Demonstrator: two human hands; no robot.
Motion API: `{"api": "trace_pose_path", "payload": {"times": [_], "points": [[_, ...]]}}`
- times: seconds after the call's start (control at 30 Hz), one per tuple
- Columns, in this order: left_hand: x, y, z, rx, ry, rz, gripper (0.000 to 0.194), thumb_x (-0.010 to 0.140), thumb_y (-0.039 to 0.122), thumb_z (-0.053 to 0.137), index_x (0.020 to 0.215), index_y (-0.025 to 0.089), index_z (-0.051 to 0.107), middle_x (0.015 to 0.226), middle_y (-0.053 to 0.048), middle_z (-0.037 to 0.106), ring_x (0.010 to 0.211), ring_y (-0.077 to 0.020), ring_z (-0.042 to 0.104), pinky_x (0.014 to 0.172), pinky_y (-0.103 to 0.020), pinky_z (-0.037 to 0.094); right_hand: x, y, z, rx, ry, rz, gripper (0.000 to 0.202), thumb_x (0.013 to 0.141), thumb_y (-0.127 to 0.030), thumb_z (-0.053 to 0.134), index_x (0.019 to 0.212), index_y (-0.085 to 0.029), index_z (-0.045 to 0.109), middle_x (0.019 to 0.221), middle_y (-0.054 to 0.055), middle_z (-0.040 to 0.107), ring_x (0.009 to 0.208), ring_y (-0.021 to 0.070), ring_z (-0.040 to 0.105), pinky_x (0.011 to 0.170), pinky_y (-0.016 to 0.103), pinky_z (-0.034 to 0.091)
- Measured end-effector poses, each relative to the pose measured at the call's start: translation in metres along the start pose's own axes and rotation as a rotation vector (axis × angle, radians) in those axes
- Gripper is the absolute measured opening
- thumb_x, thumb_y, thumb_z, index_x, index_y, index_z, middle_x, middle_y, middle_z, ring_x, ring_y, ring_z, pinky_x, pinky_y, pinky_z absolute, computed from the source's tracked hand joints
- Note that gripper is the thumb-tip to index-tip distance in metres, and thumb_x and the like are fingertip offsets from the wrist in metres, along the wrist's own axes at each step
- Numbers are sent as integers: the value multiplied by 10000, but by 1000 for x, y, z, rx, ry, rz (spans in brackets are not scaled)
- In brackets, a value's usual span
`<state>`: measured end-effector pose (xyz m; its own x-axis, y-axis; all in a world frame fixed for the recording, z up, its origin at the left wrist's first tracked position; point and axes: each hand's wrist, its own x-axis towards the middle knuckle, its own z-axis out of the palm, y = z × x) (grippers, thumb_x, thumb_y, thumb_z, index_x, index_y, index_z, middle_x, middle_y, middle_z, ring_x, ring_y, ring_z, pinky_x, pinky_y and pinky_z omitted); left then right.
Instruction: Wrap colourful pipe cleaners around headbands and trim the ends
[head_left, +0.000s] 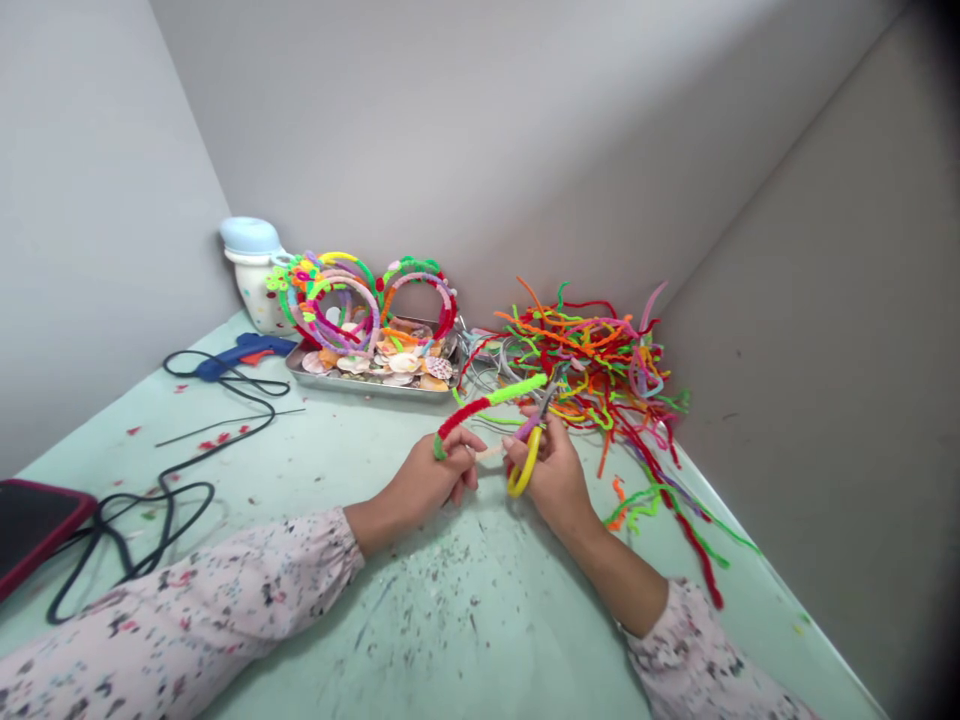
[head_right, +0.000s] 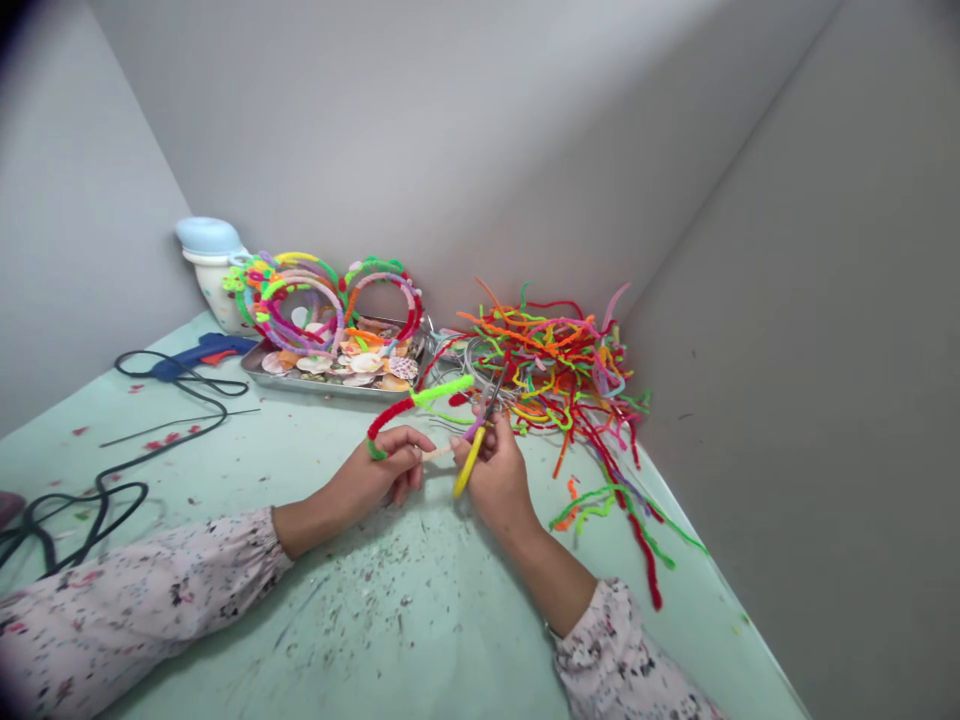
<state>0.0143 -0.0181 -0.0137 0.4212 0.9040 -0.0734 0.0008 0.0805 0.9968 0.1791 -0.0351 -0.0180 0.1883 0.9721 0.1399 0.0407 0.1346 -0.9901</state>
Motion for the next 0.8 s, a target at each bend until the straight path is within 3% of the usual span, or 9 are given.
{"api": "trace_pose_path", "payload": {"times": [0.4,0.67,0.8], "points": [[2,1,-1,-26,-15,-26,155,776,231,461,884,164,549,540,31,574,339,-69,444,343,-181,276,-2,-5,1,92,-70,48,470,700,-279,645,1123,-232,445,792,-29,605,553,116,575,511,253,493],[-2,5,-1,56,-9,4,176,788,326,542,823,156,563,539,27,565,342,-61,437,347,-177,293,-2,-15,2,135,7,56,395,721,-299,628,1061,-237,437,641,-73,540,477,112,541,436,224,459],[-2,5,-2,-14,40,68,229,789,364,565,885,156,555,577,31,558,378,-57,433,371,-173,299,2,-11,-1,135,87,32,376,714,-291,627,1040,-247,444,674,-66,554,468,106,539,427,217,444]]}}
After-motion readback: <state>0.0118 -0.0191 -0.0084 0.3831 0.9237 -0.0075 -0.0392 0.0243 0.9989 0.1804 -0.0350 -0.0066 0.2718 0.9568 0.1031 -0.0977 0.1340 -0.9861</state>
